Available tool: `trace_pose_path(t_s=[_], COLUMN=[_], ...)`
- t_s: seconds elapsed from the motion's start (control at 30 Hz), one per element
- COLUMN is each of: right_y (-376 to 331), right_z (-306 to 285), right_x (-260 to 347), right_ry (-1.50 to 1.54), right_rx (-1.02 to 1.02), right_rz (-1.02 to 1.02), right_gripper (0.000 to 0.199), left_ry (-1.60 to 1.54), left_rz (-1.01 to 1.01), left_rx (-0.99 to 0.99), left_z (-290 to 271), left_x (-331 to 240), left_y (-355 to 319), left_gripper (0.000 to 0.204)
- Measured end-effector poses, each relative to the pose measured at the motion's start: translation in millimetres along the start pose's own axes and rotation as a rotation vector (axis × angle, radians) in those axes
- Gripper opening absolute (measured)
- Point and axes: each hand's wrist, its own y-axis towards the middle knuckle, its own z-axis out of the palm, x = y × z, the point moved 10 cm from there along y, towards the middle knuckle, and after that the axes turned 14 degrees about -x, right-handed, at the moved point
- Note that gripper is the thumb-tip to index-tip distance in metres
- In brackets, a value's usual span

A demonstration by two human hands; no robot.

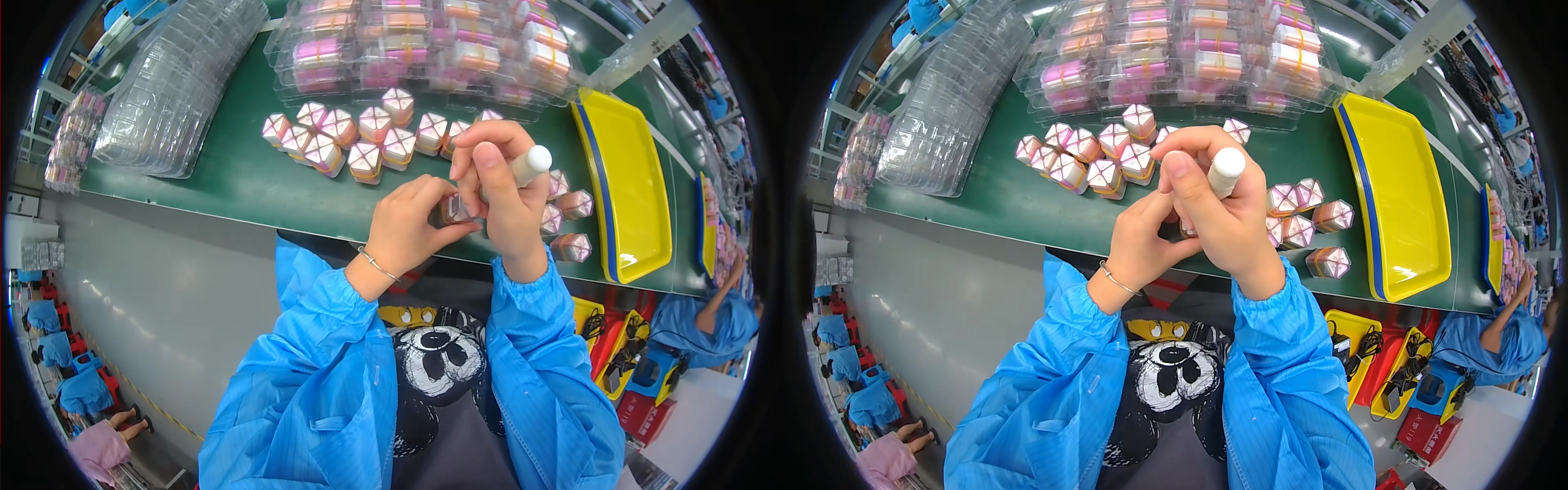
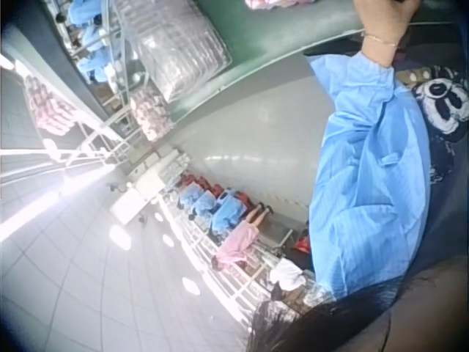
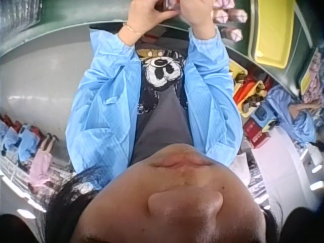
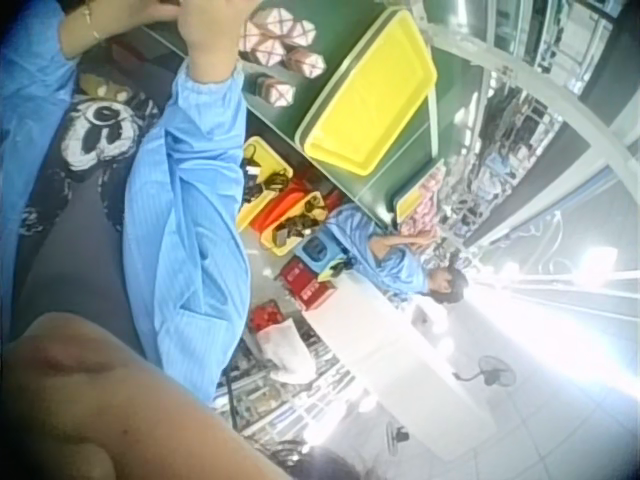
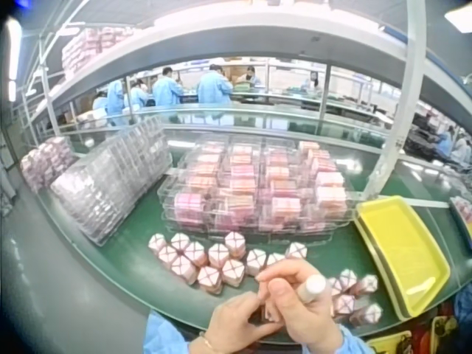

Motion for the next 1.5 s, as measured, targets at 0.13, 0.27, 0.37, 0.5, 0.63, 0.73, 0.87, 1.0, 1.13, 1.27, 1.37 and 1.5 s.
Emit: trace_pose_path(t_s=[0.13,0.27,0.37,0.5,0.63,0.73,0.87,1.0,1.13,1.27,1.37,1.5], right_y=[-0.8,1.3,-0.2,-0.7,0.3,-0.5,-1.4,-1.1,-0.1,7.6,6.8,10.4], right_z=[-2.8,-4.0,-4.9,-6.9,-6.3,-8.7,-9.2,-9.2,-31.0,-69.4,-88.0,-80.4], right_x=[-4.4,-8.8,-9.5,-12.9,-14.1,-16.3,-16.4,-13.3,10.1,63.8,68.5,38.2], right_ry=[-0.029,-0.054,-0.037,-0.117,-0.056,-0.038,-0.029,0.0,0.172,0.224,-0.156,-0.596], right_rx=[-0.019,-0.035,-0.049,-0.045,-0.05,-0.068,-0.07,-0.076,-0.134,-0.256,-0.354,-0.194], right_rz=[-0.009,-0.023,-0.033,-0.091,-0.071,-0.048,-0.055,-0.084,-0.187,-0.188,-0.071,0.101], right_gripper=[0.018,0.016,0.014,0.013,0.013,0.014,0.015,0.014,0.015,0.016,0.018,0.027], left_ry=[-0.069,-0.115,-0.184,-0.194,-0.182,-0.177,-0.172,-0.155,-0.152,-0.114,-0.441,-0.843], left_rz=[0.034,0.139,0.04,-0.013,-0.028,-0.044,-0.046,-0.033,0.036,0.007,-0.358,-0.584], left_rx=[-0.03,-0.031,0.022,0.052,0.076,0.103,0.113,0.109,0.149,0.27,0.38,0.443], left_z=[-5.4,-9.8,-3.3,-1.0,1.2,2.3,1.7,2.1,3.7,21.0,25.7,35.1], left_x=[-10.9,-16.6,-3.2,0.0,2.4,2.7,1.0,2.4,-8.9,6.5,23.1,23.5], left_y=[4.1,7.0,1.4,0.5,-0.5,-1.3,-0.6,-1.5,4.3,-3.9,-10.4,-11.8], left_gripper=[0.039,0.039,0.038,0.036,0.035,0.034,0.035,0.04,0.055,0.068,0.065,0.105])
